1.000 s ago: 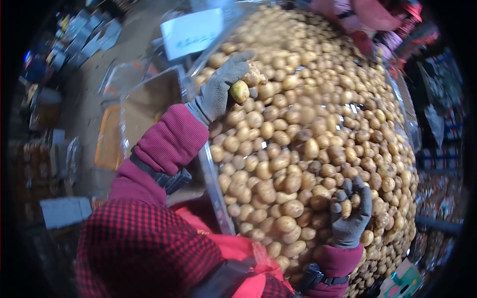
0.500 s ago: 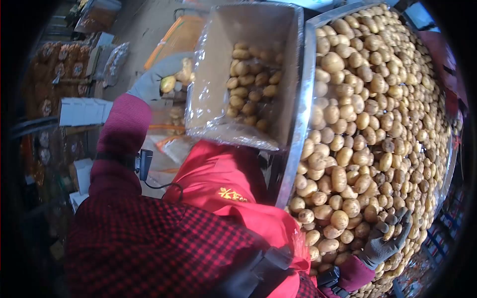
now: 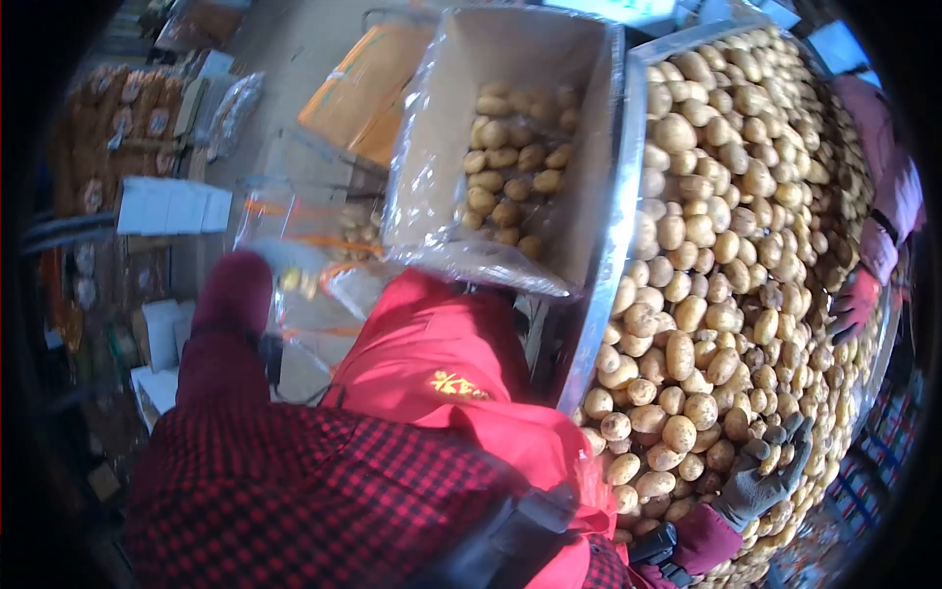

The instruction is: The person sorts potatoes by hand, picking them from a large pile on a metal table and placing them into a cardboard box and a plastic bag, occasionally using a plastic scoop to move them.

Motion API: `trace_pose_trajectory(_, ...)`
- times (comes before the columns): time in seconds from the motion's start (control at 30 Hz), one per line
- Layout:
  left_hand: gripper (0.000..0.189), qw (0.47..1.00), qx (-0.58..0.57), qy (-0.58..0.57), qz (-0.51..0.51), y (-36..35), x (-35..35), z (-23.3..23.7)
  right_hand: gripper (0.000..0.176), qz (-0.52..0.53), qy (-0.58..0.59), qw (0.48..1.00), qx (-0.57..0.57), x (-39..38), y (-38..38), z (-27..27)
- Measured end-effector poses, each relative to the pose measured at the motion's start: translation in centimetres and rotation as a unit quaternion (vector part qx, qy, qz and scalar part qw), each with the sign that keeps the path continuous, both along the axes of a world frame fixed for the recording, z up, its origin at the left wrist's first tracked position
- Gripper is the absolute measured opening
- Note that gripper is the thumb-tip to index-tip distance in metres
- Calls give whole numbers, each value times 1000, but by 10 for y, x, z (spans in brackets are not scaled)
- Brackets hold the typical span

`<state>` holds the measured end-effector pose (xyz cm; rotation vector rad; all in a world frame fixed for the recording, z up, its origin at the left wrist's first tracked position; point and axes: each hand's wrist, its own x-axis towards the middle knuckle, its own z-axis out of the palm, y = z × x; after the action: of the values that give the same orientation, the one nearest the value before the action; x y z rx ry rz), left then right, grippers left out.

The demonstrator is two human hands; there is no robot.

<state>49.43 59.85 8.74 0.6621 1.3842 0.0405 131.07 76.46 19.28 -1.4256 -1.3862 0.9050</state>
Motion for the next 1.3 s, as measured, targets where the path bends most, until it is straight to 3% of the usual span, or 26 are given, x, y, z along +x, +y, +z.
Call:
trace_pose_trajectory(0.03,42,999,-10,16,-40,-7,-1,0,60,-51,-34,998,-5,4,1,0)
trace_pose_trajectory(0.07,41,996,-17,35,-77,-14,-1,-4,58,-56,-197,978,50,-20,3,5)
trace_pose_trajectory(0.27,36,934,37,161,-318,-14,-17,-27,60,-49,13,997,62,-28,-3,3)
trace_pose_trajectory(0.33,35,862,164,187,-442,-8,-29,-39,62,-16,15,994,111,-24,-4,-6)
trace_pose_trajectory(0.37,34,788,301,207,-496,-7,-43,-55,61,-59,154,985,44,-23,-5,-3)
trace_pose_trajectory(0.4,32,809,213,234,-495,53,11,-5,60,-99,293,951,-23,-22,-5,3)
trace_pose_trajectory(0.43,32,819,126,265,-494,114,68,46,56,-37,19,998,39,-31,-1,11)
trace_pose_trajectory(0.47,31,863,140,308,-375,150,86,49,57,-72,109,991,8,-32,-1,11)
trace_pose_trajectory(0.5,31,892,154,343,-251,183,105,52,57,-87,276,956,-45,-29,-1,15)
trace_pose_trajectory(0.53,31,832,215,437,-267,216,143,68,58,-96,435,890,-93,-25,-3,19)
trace_pose_trajectory(0.57,31,759,274,523,-275,243,184,88,59,-86,188,978,23,-30,-5,6)
trace_pose_trajectory(0.6,32,757,355,490,-246,266,211,97,61,-124,325,934,-88,-22,-2,9)
trace_pose_trajectory(0.67,36,756,488,389,-196,302,271,118,60,-123,392,903,-125,-29,0,25)
trace_pose_trajectory(0.7,39,760,537,324,-172,312,303,126,55,-100,264,957,-68,-38,-1,27)
trace_pose_trajectory(0.77,54,601,698,262,-288,343,349,115,53,-100,371,916,-119,-34,3,31)
trace_pose_trajectory(0.8,68,589,682,257,-350,351,381,119,53,-77,414,898,-131,-32,3,33)
trace_pose_trajectory(0.83,75,596,697,167,-362,358,415,114,50,-70,317,941,-100,-36,3,35)
trace_pose_trajectory(0.87,77,583,698,113,-401,366,446,107,47,-117,337,926,-125,-41,5,40)
trace_pose_trajectory(0.93,76,553,723,77,-408,369,500,97,44,-90,269,953,-101,-41,3,40)
trace_pose_trajectory(0.97,76,562,718,64,-406,372,519,89,43,-83,190,974,-91,-41,3,41)
trace_pose_trajectory(1.03,77,570,713,46,-405,383,546,77,42,-91,205,969,-100,-42,4,42)
trace_pose_trajectory(1.07,75,541,726,44,-423,386,554,73,42,-93,221,965,-102,-41,5,41)
trace_pose_trajectory(1.1,74,510,738,42,-440,389,562,69,41,-67,109,991,-28,-40,6,35)
trace_pose_trajectory(1.13,74,509,736,38,-444,393,571,63,41,-72,110,991,-30,-38,7,35)
trace_pose_trajectory(1.2,72,430,755,63,-492,400,585,49,41,-89,331,931,-123,-37,6,38)
trace_pose_trajectory(1.3,64,408,767,30,-495,423,587,39,41,-89,249,960,-93,-41,6,36)
